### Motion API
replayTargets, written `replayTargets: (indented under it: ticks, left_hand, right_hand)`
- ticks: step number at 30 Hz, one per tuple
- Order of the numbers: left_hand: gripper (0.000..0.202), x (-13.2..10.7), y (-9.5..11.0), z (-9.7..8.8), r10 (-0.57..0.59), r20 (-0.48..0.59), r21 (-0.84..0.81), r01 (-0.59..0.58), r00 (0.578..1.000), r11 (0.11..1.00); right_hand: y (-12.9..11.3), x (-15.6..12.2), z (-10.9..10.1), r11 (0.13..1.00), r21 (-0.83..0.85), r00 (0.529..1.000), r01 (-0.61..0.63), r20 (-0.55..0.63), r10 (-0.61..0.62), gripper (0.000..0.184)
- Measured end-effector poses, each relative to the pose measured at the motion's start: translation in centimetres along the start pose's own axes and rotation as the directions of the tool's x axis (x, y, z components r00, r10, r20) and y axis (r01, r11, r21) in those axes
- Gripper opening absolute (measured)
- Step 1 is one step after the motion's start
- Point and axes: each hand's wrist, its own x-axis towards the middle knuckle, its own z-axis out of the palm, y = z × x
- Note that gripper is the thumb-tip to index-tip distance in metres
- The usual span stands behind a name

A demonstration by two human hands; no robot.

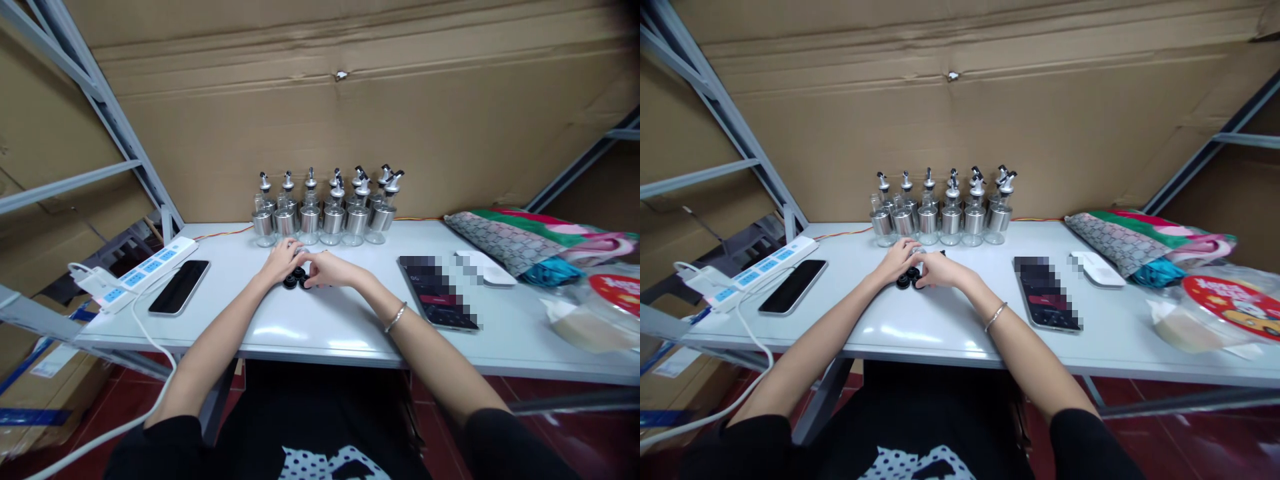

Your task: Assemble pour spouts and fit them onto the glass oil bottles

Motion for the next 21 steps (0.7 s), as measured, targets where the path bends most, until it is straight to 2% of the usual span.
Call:
replayTargets:
  ticks: [5,10,11,13,15,17,21]
  left_hand:
    - [0.035,-0.1,0.3,-0.2,-0.013,0.004,0.001,0.013,1.000,1.000]
    - [0.037,0.0,0.2,-0.1,0.015,-0.015,-0.032,-0.016,1.000,0.999]
    - [0.037,0.0,0.1,-0.1,0.027,-0.016,-0.038,-0.028,1.000,0.999]
    - [0.037,0.0,0.1,0.0,0.059,-0.016,-0.052,-0.060,0.998,0.997]
    - [0.037,0.0,0.0,0.1,0.089,-0.016,-0.064,-0.090,0.996,0.994]
    - [0.037,0.0,-0.1,0.1,0.099,-0.015,-0.070,-0.100,0.995,0.993]
    - [0.037,0.1,-0.2,0.2,0.094,-0.014,-0.074,-0.095,0.995,0.993]
  right_hand:
    - [-0.5,-0.2,-0.3,0.999,-0.034,0.999,-0.006,-0.055,0.004,0.036]
    - [1.1,-1.0,-2.7,0.999,-0.040,0.993,-0.009,-0.116,0.005,0.024]
    - [1.5,-1.1,-3.1,0.998,-0.062,0.997,-0.021,-0.078,0.016,0.023]
    - [2.0,-1.4,-3.5,0.992,-0.095,0.992,-0.079,0.087,0.087,0.023]
    - [1.9,-1.6,-3.5,0.976,-0.139,0.953,-0.165,0.231,0.194,0.021]
    - [1.3,-1.8,-3.1,0.950,-0.204,0.927,-0.235,0.248,0.282,0.016]
    - [-0.2,-2.0,-2.3,0.921,-0.263,0.925,-0.288,0.171,0.339,0.006]
